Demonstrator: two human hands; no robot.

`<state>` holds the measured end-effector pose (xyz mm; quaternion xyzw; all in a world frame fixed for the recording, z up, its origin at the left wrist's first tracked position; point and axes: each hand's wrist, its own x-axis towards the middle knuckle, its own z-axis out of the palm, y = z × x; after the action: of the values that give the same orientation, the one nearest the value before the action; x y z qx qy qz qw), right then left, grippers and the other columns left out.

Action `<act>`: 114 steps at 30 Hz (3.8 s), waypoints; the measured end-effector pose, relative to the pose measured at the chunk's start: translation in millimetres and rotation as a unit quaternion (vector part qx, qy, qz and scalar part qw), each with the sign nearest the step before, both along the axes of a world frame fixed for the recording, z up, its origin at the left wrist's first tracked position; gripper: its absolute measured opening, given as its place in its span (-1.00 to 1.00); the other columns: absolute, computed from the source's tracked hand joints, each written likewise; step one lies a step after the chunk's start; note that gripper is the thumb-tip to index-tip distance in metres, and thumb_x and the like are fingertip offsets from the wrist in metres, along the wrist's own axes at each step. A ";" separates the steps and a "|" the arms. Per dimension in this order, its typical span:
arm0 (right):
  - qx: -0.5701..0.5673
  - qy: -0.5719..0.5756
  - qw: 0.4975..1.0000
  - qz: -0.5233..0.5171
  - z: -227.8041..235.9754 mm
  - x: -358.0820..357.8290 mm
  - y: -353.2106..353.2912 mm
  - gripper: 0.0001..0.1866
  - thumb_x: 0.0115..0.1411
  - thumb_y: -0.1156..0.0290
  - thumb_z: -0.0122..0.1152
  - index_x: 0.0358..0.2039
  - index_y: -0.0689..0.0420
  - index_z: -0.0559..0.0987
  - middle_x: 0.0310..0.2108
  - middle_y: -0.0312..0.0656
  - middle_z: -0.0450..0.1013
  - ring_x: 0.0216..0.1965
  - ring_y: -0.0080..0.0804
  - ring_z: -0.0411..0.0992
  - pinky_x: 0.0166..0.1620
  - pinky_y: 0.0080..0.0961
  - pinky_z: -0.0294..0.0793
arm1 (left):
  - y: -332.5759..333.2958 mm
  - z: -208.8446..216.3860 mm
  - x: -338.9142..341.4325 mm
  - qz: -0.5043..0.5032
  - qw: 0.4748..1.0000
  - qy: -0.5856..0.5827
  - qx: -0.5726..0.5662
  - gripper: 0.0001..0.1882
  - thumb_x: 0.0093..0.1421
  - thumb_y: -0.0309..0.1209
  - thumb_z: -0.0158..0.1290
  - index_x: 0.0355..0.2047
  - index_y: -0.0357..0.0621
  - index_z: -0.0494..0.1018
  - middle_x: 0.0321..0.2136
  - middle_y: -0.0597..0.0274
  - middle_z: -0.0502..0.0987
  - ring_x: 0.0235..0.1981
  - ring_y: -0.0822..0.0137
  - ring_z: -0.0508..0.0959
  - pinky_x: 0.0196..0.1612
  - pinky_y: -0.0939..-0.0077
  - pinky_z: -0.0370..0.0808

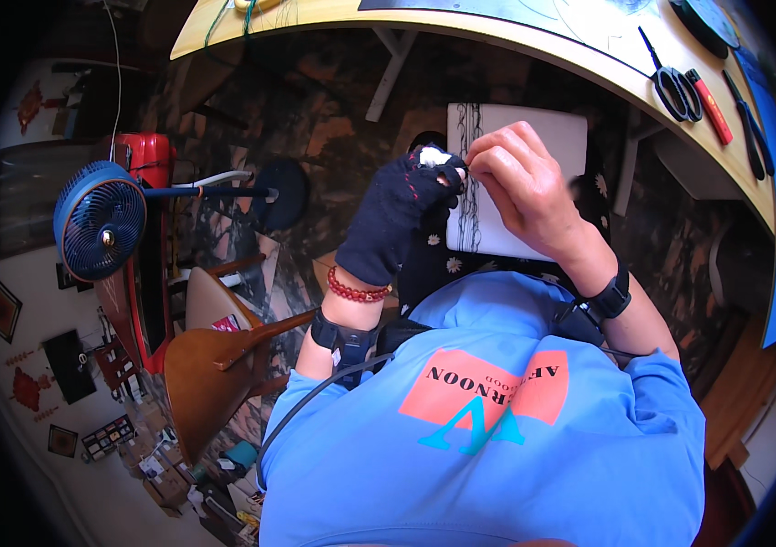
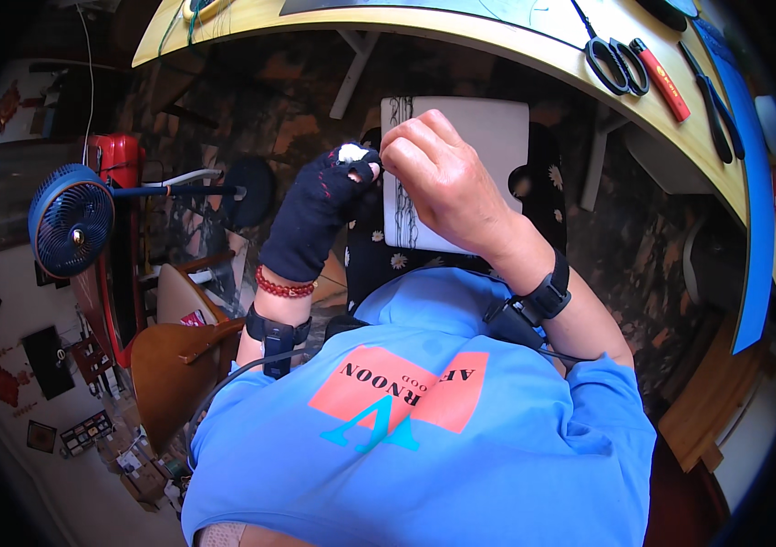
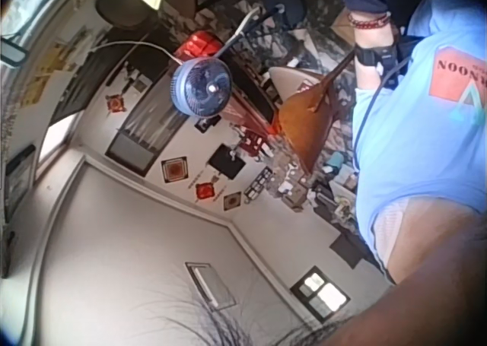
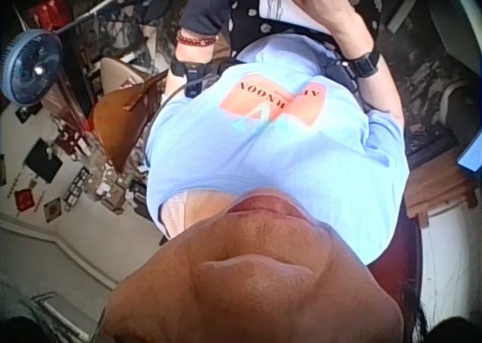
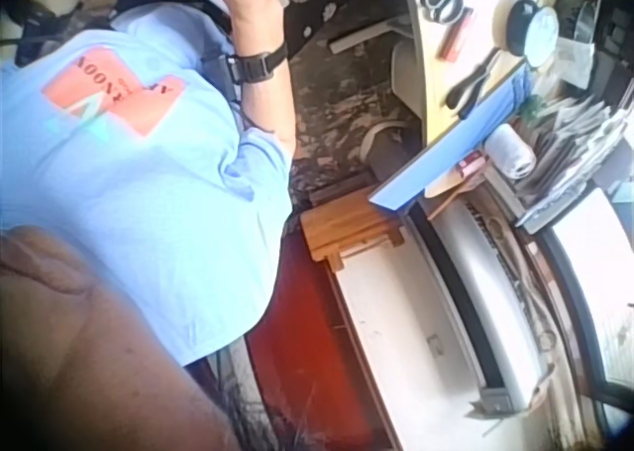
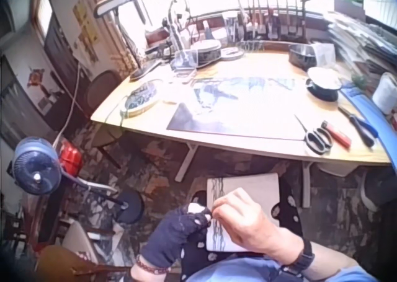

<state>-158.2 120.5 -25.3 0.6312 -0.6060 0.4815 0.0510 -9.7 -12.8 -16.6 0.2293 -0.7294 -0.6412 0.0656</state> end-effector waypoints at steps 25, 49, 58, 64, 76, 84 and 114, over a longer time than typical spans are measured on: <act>0.157 -0.508 0.842 0.093 -1.7 3.5 2.0 -0.87 0.21 0.46 0.26 -0.37 0.21 0.49 -0.43 -0.34 0.44 -0.37 -0.65 0.37 -0.27 -0.63 0.37 | 23.7 8.7 -1.7 0.133 0.962 0.141 -0.190 -0.83 0.08 -0.50 0.29 -0.34 -0.24 0.54 -0.41 0.26 0.56 -0.37 0.45 0.56 -0.27 0.56 0.49; 0.165 -0.333 0.921 0.117 15.3 -5.5 5.7 -0.92 0.21 0.56 0.21 -0.36 0.24 0.48 -0.51 -0.26 0.41 -0.49 -0.56 0.37 -0.41 -0.57 0.36 | 0.7 -13.8 9.3 -0.020 0.990 0.070 0.125 -0.59 0.27 -0.11 0.11 -0.08 -0.19 0.47 -0.25 0.41 0.48 -0.25 0.55 0.48 -0.19 0.65 0.44; 0.155 -0.558 0.798 0.165 -6.6 0.9 5.1 -0.92 0.27 0.49 0.21 -0.31 0.22 0.51 -0.48 -0.35 0.47 -0.46 -0.68 0.44 -0.40 -0.71 0.39 | 2.1 -10.7 11.2 0.025 0.952 0.023 0.305 -0.66 0.27 -0.16 0.11 -0.11 -0.15 0.48 -0.30 0.40 0.47 -0.29 0.51 0.52 -0.21 0.59 0.54; 0.114 -0.571 0.794 0.174 -15.4 6.3 3.0 -0.90 0.28 0.45 0.22 -0.27 0.20 0.51 -0.42 -0.34 0.49 -0.44 -0.68 0.44 -0.38 -0.74 0.40 | -0.1 -16.4 11.2 0.040 0.953 0.020 0.299 -0.66 0.26 -0.19 0.11 -0.10 -0.18 0.48 -0.30 0.37 0.49 -0.28 0.49 0.55 -0.24 0.59 0.56; 0.085 -0.620 0.756 0.193 -18.2 6.2 1.4 -0.86 0.24 0.49 0.26 -0.18 0.17 0.56 -0.30 -0.33 0.54 -0.32 -0.73 0.47 -0.28 -0.74 0.48 | -5.5 -18.6 8.4 0.045 0.913 0.012 0.404 -0.63 0.28 -0.23 0.08 -0.06 -0.28 0.47 -0.27 0.20 0.58 -0.33 0.46 0.59 -0.34 0.67 0.54; 0.072 -0.626 0.754 0.184 -19.9 4.3 0.8 -0.88 0.22 0.48 0.29 -0.24 0.16 0.58 -0.34 -0.35 0.56 -0.38 -0.73 0.46 -0.33 -0.77 0.45 | 4.7 -0.1 1.2 0.039 0.924 0.015 0.380 -0.65 0.28 -0.26 0.09 -0.04 -0.26 0.46 -0.35 0.37 0.49 -0.45 0.61 0.46 -0.44 0.77 0.39; 0.104 -0.511 0.841 0.142 -15.3 3.1 3.9 -0.93 0.20 0.56 0.25 -0.31 0.26 0.54 -0.44 -0.35 0.48 -0.41 -0.72 0.43 -0.33 -0.76 0.45 | 2.5 -15.9 6.5 0.017 0.981 0.022 0.192 -0.75 0.30 -0.23 0.05 -0.14 -0.12 0.46 -0.34 0.45 0.48 -0.38 0.59 0.45 -0.32 0.70 0.43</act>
<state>-155.1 124.4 -40.6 0.3758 -0.4967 0.6718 -0.4010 -3.2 -10.3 -32.5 0.2360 -0.5871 -0.7729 0.0479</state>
